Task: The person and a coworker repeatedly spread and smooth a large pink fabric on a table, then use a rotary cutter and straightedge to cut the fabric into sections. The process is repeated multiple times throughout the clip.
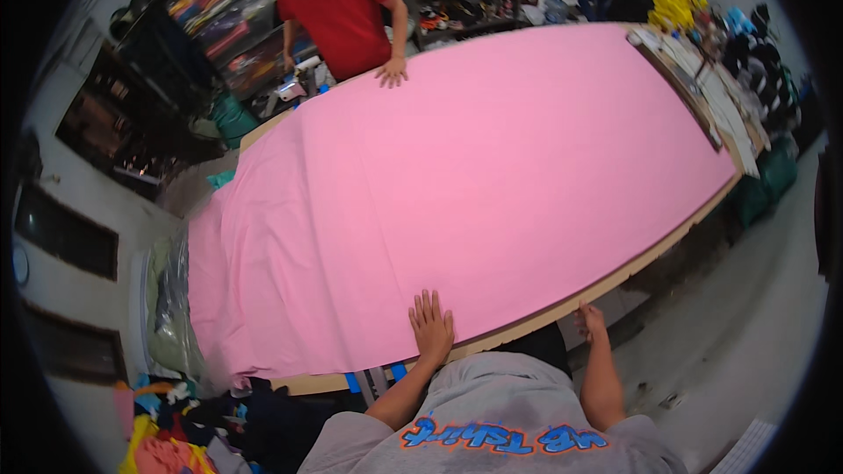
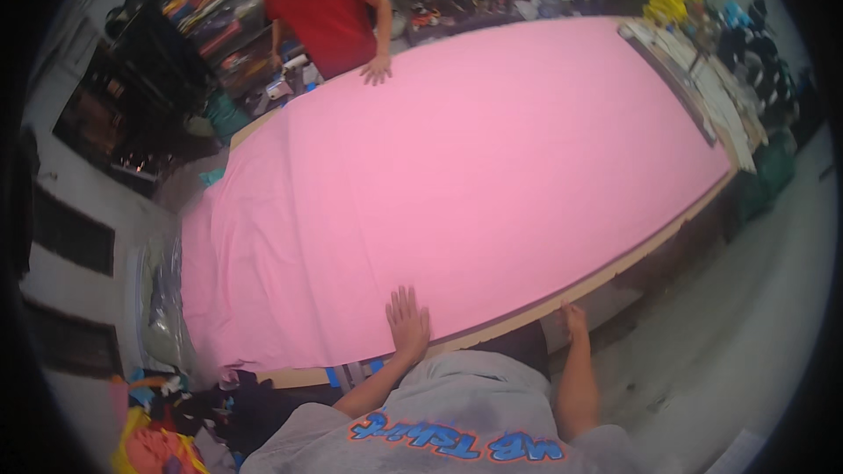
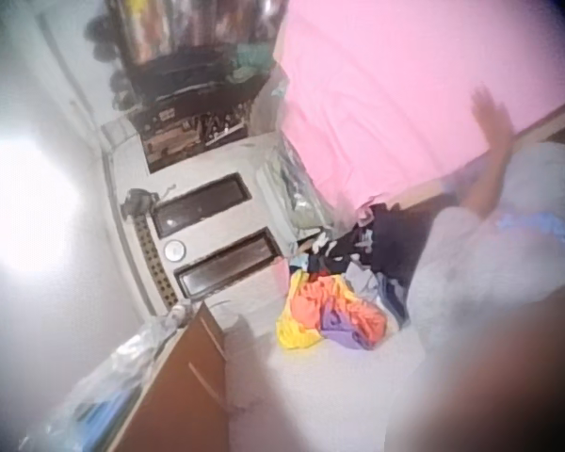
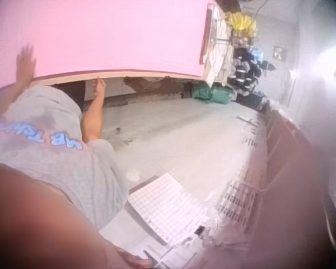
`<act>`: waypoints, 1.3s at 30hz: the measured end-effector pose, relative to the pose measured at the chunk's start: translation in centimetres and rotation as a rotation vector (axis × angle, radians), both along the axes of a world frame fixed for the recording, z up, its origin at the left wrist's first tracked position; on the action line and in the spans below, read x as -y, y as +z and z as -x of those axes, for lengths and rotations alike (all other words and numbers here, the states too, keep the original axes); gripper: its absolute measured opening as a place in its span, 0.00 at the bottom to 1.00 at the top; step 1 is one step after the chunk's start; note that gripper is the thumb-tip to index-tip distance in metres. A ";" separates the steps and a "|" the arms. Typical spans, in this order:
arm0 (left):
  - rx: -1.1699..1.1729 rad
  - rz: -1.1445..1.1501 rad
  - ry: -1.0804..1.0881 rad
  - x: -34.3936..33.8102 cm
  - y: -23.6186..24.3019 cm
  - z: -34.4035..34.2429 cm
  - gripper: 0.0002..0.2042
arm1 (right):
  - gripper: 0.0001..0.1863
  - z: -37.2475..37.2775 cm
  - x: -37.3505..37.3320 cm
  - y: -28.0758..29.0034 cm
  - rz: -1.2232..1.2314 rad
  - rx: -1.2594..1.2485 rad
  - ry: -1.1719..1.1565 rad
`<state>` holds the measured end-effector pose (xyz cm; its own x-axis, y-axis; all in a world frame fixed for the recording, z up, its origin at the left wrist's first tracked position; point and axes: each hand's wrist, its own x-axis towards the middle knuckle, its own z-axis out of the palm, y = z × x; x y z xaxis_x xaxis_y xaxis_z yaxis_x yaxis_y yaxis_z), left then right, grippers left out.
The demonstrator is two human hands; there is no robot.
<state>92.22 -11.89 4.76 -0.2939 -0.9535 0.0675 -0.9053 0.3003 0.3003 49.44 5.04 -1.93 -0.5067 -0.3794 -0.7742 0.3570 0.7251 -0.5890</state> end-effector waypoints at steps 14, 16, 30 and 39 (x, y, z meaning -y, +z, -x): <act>-0.151 0.075 0.037 0.1 -1.5 -1.1 0.28 | 0.28 1.6 0.2 0.5 -0.084 0.007 0.104; -0.505 -0.014 0.124 0.5 -0.8 -1.9 0.27 | 0.29 1.6 0.3 0.5 -0.090 -0.021 0.100; -1.157 0.199 1.101 -4.4 -2.6 -13.9 0.35 | 0.39 0.8 0.0 2.1 -0.179 0.036 0.178; -1.497 0.231 1.545 -14.8 0.9 -14.2 0.41 | 0.21 1.8 8.1 22.1 0.416 -0.515 0.453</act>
